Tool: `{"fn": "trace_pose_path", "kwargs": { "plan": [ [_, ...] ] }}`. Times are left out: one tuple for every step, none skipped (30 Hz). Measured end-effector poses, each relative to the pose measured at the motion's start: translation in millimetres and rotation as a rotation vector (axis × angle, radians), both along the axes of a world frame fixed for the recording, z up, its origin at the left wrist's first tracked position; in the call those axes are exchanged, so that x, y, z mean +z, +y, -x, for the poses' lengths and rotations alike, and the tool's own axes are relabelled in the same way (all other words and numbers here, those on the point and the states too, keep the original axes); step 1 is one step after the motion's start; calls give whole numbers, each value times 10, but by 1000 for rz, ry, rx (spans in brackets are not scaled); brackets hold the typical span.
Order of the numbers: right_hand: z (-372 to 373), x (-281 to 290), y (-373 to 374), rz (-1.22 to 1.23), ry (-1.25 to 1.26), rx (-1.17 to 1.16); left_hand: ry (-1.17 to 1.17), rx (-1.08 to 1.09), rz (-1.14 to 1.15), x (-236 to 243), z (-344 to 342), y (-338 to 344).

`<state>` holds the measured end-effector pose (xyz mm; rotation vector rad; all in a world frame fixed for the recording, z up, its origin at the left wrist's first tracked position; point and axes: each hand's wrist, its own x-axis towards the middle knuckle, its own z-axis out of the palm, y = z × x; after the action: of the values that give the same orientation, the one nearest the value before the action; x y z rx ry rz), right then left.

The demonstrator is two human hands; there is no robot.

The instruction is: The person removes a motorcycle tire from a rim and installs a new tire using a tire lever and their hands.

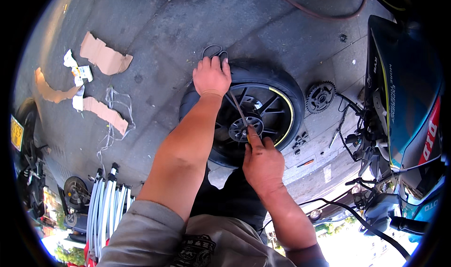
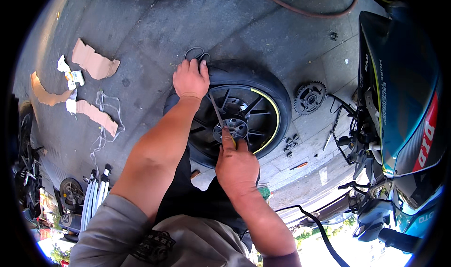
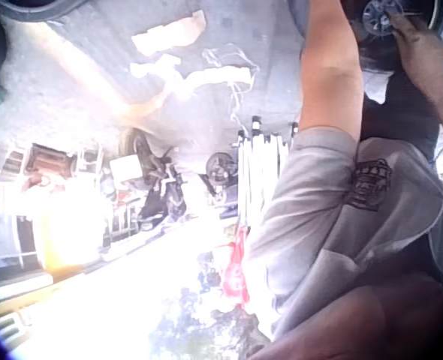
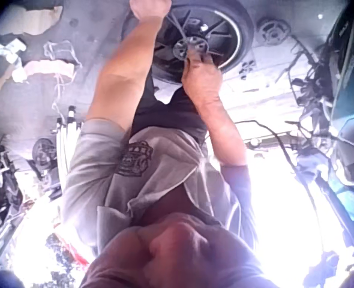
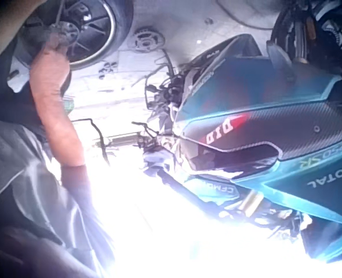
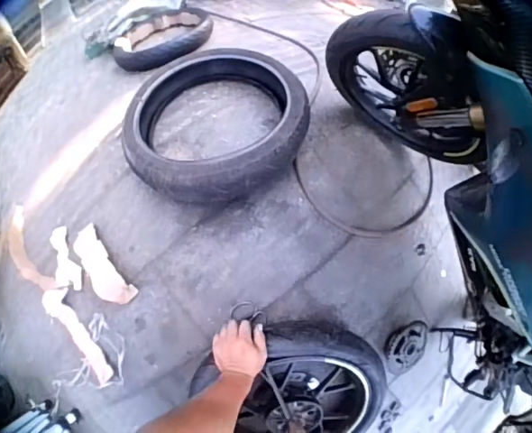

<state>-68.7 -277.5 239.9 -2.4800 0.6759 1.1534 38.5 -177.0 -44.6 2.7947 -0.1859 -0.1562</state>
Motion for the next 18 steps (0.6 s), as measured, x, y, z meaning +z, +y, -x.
{"fn": "trace_pose_path", "kwargs": {
  "plan": [
    [0,20,15,-3,14,-10,-41,-16,14,-5,5,1],
    [-11,19,9,-5,29,-19,-50,-19,24,-29,-6,18],
    [-7,5,-121,-33,-21,-9,-59,-22,33,-61,-33,31],
    [19,54,-292,-13,-63,76,-51,-19,42,-40,40,59],
    [13,119,-445,-12,-93,40,-78,-13,52,-45,-15,48],
    [14,208,-570,-12,-122,5,-81,-13,48,-43,-36,46],
    [10,211,-679,-10,-104,-12,-92,-13,41,-49,-58,46],
    [9,210,-724,-21,-101,-5,-71,-12,37,-10,54,58],
    [-16,167,-772,-33,-98,2,-92,-16,14,-82,37,66],
    [-88,90,-809,-44,-116,7,-86,-19,12,-86,11,47],
    [-118,124,-784,-28,-63,19,-81,-22,8,-67,9,40],
    [-151,122,-778,-22,-58,27,-77,-25,4,-48,0,35],
    [-164,130,-756,-18,-41,34,-65,-10,28,-21,30,36],
    [-191,121,-743,-15,-23,43,-67,-5,24,-17,28,30],
    [-241,76,-740,-23,-41,33,-68,1,18,-17,24,22],
    [-280,52,-741,-21,-11,36,-71,6,14,-34,2,7],
    [-329,9,-755,-20,7,41,-38,5,1,-45,-15,-7],
    [-370,-28,-768,-19,26,47,-4,4,-11,-24,9,-10]
  ]
}}
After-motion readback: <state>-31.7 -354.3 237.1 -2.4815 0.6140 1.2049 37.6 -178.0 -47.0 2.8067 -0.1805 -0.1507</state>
